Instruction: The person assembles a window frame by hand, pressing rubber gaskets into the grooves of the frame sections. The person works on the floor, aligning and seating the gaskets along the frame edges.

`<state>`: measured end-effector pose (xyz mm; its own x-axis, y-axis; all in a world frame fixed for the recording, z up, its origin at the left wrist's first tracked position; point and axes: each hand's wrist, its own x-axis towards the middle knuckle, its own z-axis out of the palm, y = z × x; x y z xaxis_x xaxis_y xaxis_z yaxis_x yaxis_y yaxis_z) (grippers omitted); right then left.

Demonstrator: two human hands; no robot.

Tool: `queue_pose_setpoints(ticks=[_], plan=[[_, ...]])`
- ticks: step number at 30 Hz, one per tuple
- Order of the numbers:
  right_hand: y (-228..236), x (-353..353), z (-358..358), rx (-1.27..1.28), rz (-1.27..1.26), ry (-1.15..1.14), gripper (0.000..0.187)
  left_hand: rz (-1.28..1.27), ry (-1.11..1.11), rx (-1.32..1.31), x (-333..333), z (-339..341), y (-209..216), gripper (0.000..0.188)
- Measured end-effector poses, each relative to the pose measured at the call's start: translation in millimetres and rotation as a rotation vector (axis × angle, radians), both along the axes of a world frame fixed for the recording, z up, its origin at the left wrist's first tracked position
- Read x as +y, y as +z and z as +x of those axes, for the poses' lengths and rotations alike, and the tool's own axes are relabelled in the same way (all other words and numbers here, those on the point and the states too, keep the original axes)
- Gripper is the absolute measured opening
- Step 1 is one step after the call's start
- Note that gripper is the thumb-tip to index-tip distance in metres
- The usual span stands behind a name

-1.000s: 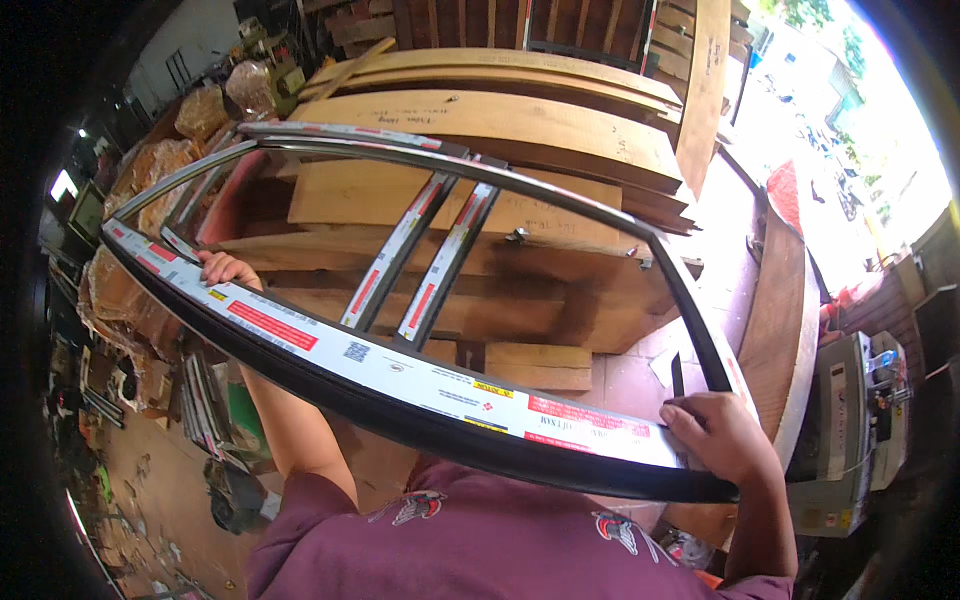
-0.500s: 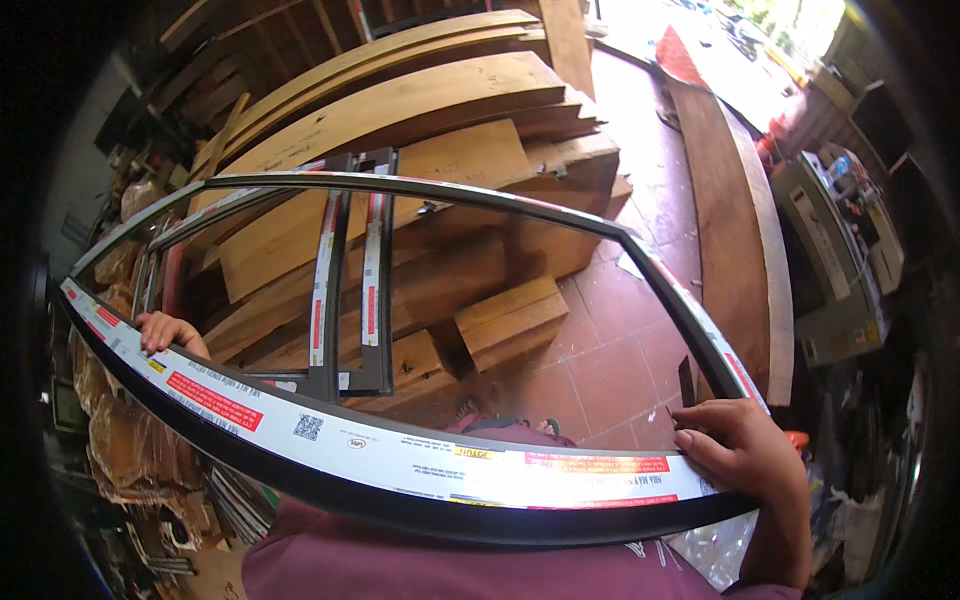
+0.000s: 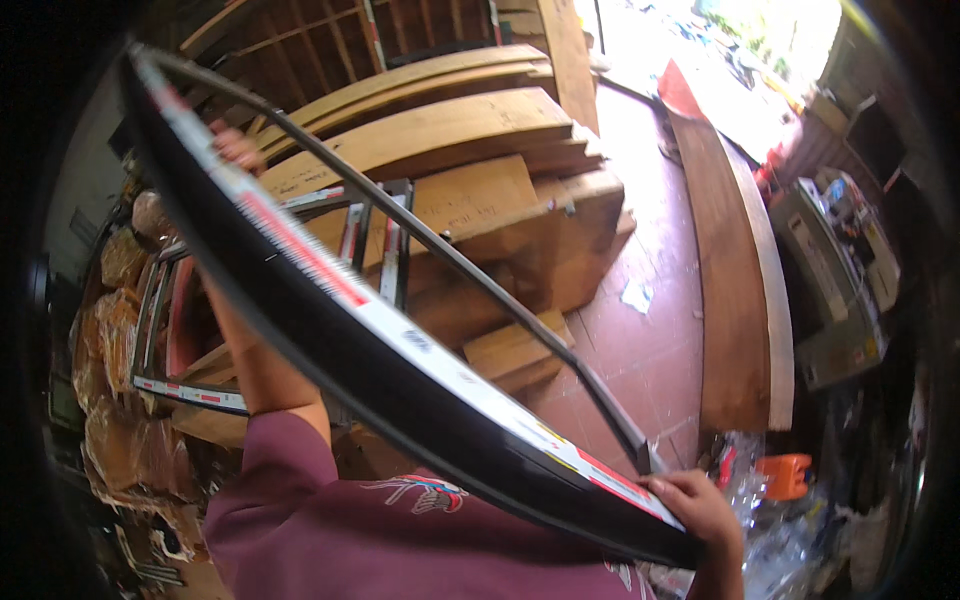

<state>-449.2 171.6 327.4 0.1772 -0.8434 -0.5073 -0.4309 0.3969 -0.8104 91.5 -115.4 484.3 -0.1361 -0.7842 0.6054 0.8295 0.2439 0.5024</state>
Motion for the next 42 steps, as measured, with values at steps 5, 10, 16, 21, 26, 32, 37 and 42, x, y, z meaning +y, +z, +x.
queue_pose_setpoints(ticks=[5, 10, 16, 21, 26, 32, 37, 42], plan=[[-42.6, 38.0, -31.7, -0.009, 0.059, -0.422, 0.028, 0.072, 0.179, 0.041, -65.7, -84.6, 5.5, 0.048], [-53.2, 27.3, -30.5, -0.061, -0.109, -0.473, 0.030, 0.081, 0.342, 0.117, -89.3, -154.4, 29.8, 0.057], [-39.5, 28.8, -37.1, -0.009, -0.384, -0.597, 0.046, 0.131, 0.361, 0.008, -132.2, -211.3, 33.2, 0.072], [-16.0, 37.2, -23.6, -0.053, -0.658, -0.562, 0.071, 0.156, 0.335, -0.045, -160.9, -251.4, 32.9, 0.072], [12.6, 52.5, -4.7, 0.064, -0.740, -0.490, 0.102, 0.217, 0.362, -0.208, -181.6, -276.2, 31.4, 0.075], [40.7, 40.6, 35.4, 0.078, -0.593, -0.458, 0.075, 0.226, 0.117, -0.230, -188.1, -304.3, 20.4, 0.064], [33.6, 36.1, 37.0, 0.243, -0.489, -0.625, 0.057, 0.041, -0.277, -0.253, -180.9, -303.3, -17.0, 0.058], [37.0, 27.5, 45.3, 0.359, -0.495, -0.686, 0.046, 0.107, 0.019, -0.533, -111.5, -278.1, -168.1, 0.056]])
